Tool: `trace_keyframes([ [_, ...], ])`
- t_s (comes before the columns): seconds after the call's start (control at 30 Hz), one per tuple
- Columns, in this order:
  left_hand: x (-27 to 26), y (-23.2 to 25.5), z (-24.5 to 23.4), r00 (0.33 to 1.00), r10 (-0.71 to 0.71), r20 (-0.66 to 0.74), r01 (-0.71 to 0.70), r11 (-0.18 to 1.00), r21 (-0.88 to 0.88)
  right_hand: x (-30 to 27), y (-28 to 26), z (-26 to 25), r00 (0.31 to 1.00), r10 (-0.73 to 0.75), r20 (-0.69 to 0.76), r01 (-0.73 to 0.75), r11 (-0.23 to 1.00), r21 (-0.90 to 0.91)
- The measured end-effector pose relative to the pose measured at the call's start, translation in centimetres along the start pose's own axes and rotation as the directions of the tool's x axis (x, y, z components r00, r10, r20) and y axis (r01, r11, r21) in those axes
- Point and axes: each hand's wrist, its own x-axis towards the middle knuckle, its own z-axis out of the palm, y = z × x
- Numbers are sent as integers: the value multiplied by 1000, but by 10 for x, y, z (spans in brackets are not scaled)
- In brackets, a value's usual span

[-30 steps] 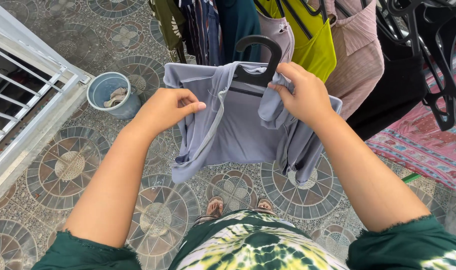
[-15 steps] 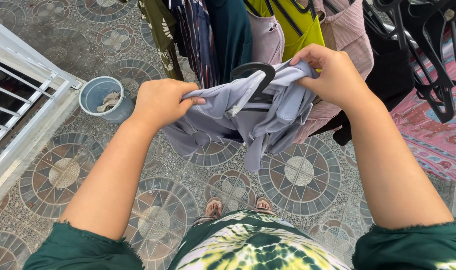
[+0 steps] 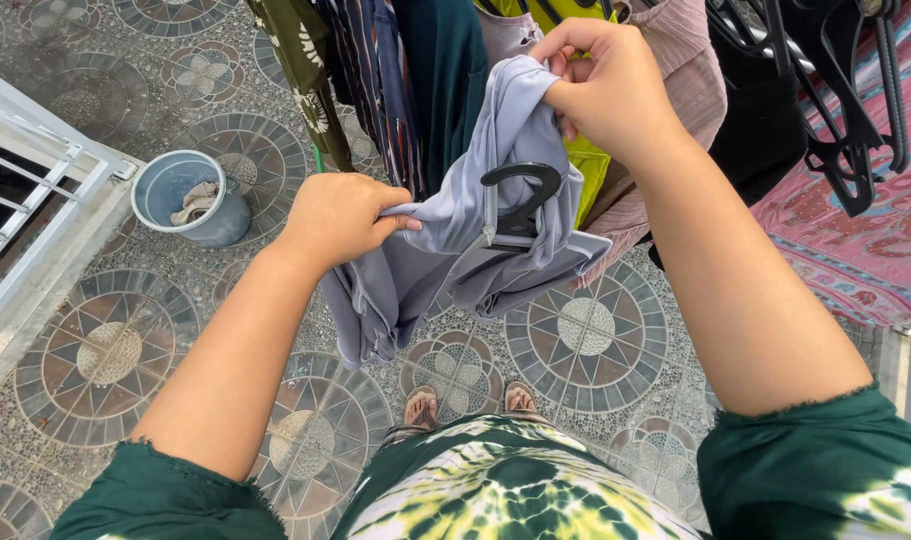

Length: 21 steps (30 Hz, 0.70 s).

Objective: Hang various pieces of clothing onto a drying rack using plastic hangers.

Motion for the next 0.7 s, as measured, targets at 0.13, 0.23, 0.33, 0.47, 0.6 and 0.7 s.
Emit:
trace_keyframes([
  [0.13, -3, -2, 1, 997, 32, -74, -38, 996, -75, 13, 25, 11, 926, -201, 320, 178, 979, 99],
  [0.23, -8, -11, 1, 990, -21, -139, 6, 994, -107, 6, 37, 0, 901, -137, 411, 112, 990, 83],
  [0.33, -12, -21, 2, 987, -140, -76, 130, 984, -122, -24, 21, -9, 920, 56, 387, -154, 962, 226],
  [0.47, -7, -32, 0, 972, -224, -78, 202, 954, -220, -54, 47, -12, 926, 215, 309, 48, 747, -663],
  [0.6, 9, -31, 2, 979, -193, -60, 177, 961, -213, -72, 71, -22, 986, 85, 144, 60, 627, -776],
  [0.7, 23, -24, 8, 991, -122, -55, 110, 978, -176, -85, 50, -31, 996, 64, -55, -84, 803, -590],
])
